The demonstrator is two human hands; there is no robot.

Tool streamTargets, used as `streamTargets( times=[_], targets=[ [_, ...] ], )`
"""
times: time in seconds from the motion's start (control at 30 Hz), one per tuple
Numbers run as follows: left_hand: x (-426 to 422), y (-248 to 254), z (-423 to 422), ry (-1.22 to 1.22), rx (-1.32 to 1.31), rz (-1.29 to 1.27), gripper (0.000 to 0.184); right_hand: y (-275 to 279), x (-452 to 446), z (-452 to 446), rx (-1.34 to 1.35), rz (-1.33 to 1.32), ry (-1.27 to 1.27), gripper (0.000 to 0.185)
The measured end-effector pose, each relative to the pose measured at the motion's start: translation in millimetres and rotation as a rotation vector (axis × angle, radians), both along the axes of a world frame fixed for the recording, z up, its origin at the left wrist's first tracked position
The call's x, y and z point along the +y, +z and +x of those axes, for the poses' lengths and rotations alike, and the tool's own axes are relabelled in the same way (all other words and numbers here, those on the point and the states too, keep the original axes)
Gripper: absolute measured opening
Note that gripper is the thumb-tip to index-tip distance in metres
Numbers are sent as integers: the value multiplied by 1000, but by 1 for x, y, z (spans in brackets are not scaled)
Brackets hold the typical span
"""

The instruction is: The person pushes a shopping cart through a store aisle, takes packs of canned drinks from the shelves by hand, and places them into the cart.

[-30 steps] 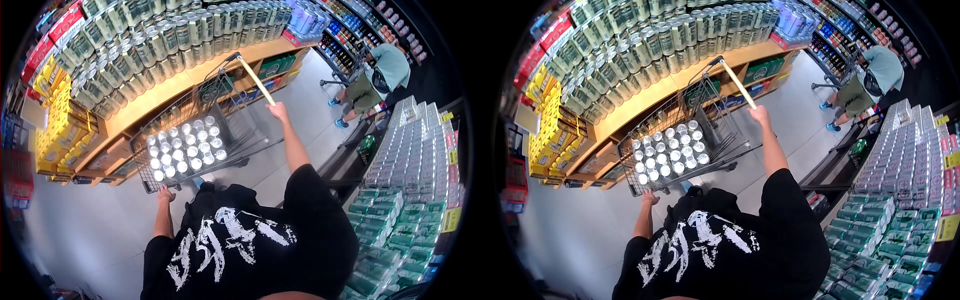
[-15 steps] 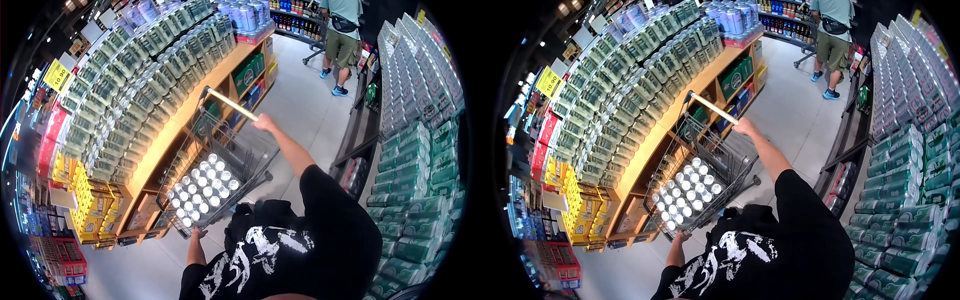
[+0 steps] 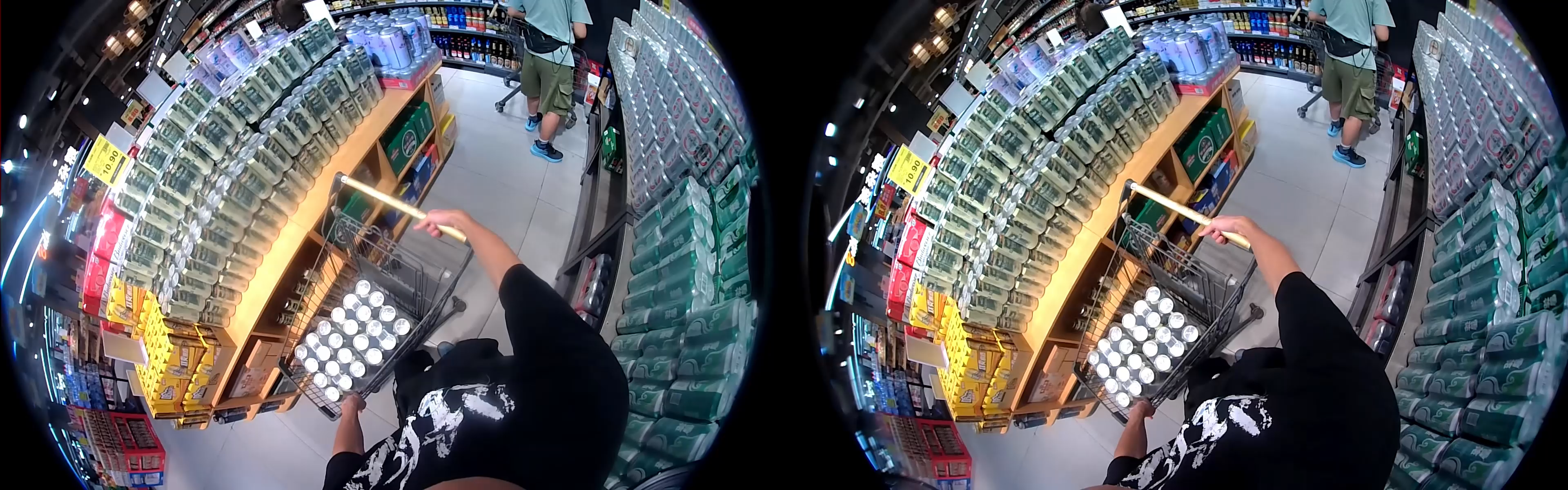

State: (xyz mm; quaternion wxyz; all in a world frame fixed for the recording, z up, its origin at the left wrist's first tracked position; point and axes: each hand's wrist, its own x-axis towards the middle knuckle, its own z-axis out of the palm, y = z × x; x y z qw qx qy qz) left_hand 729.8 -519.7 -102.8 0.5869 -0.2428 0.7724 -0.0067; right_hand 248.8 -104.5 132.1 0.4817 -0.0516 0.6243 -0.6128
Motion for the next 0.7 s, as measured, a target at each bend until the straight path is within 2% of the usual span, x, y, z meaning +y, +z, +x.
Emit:
streamTargets(
  times=[0.1, 0.13, 0.23, 0.27, 0.33, 0.37, 0.4, 0.43, 0.5, 0.53, 0.6, 0.67, 0.7],
  targets=[
    [-3, -4, 25, 44, 308, 55, 59, -8, -1, -1, -53, -62, -10, 22],
    [0, 3, 24, 67, 281, 108, 75, -3, 0, 3, -49, -53, -9, 22],
    [28, 37, 26, 43, 428, 15, 76, 2, -3, 11, -52, -46, -18, 21],
    [25, 23, 26, 80, 354, 17, 90, 6, -1, 15, -39, -37, -19, 20],
    [29, 31, 31, 208, 473, 89, 85, 27, 0, 28, -26, -21, -28, 19],
    [33, 37, 34, 271, 530, 129, 82, 17, 0, 23, -48, -70, -7, 20],
    [20, 17, 40, 305, 550, 188, 75, 0, 1, 12, -70, -117, 11, 20],
    [15, 8, 46, 176, 652, 150, 73, -12, 4, 8, -92, -163, 28, 20],
    [6, -15, 58, 296, 763, 112, 76, -8, 6, 14, -109, -147, 25, 22],
    [17, 14, 52, 258, 700, 109, 83, -8, 6, 15, -96, -127, 27, 26],
    [24, 34, 42, 260, 664, 67, 87, -7, 6, 21, -110, -122, 15, 32],
    [21, 37, 39, 201, 627, 15, 95, -5, 9, 29, -105, -108, -16, 33],
    [2, 16, 40, 262, 528, 89, 97, -2, 12, 34, -103, -97, -34, 34]
  ],
)
